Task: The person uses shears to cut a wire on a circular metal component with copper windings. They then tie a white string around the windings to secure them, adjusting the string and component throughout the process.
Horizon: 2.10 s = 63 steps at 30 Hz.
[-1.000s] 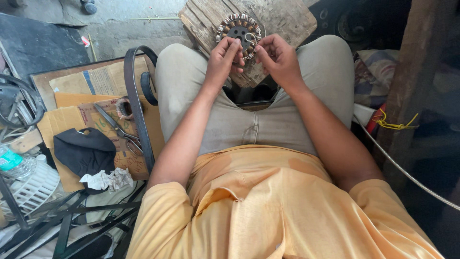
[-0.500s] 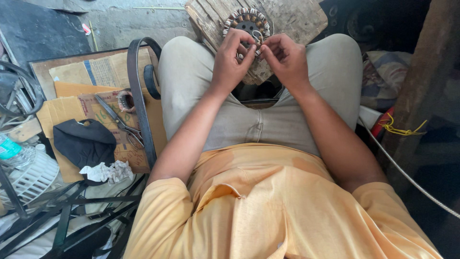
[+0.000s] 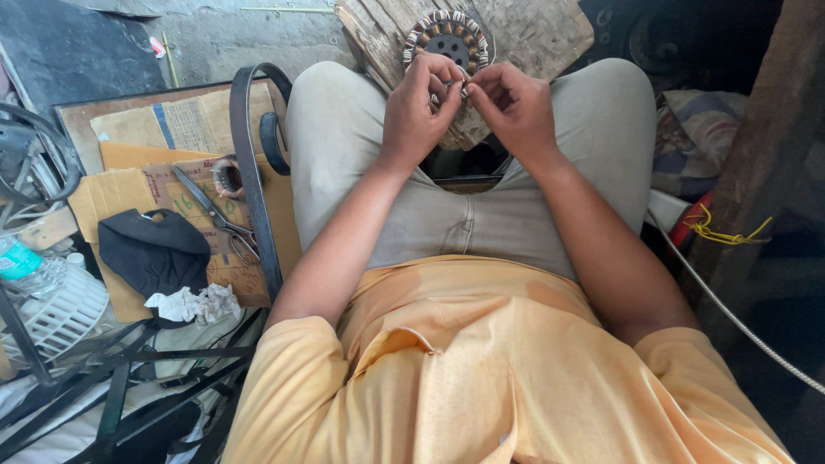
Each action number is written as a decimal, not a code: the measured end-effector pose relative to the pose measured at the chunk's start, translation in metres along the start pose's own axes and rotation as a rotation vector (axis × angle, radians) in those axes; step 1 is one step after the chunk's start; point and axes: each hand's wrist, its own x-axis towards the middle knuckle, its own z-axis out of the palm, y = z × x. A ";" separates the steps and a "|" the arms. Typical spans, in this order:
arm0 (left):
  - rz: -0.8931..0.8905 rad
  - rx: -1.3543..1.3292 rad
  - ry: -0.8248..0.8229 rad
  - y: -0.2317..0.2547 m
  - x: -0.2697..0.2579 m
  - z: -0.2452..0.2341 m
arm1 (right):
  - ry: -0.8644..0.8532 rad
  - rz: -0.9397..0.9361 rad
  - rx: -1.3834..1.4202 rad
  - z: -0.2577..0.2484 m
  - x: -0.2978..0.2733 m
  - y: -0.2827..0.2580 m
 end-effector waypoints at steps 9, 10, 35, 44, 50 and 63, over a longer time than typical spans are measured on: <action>0.019 0.029 -0.004 -0.002 0.000 -0.001 | -0.014 -0.056 -0.053 -0.001 0.001 -0.004; 0.009 0.022 -0.016 -0.002 -0.001 -0.001 | -0.014 -0.053 -0.052 -0.001 0.001 -0.004; -0.173 -0.471 -0.163 -0.039 -0.005 0.006 | -0.063 -0.073 0.029 0.002 -0.001 -0.003; -0.133 -0.351 -0.068 -0.041 -0.005 0.008 | -0.050 -0.085 -0.049 0.001 -0.002 0.002; -0.152 -0.352 -0.022 -0.043 -0.003 0.008 | -0.038 -0.041 -0.006 0.001 -0.001 0.002; -0.150 -0.256 -0.043 -0.019 0.003 -0.001 | 0.030 -0.035 0.002 -0.003 0.002 -0.003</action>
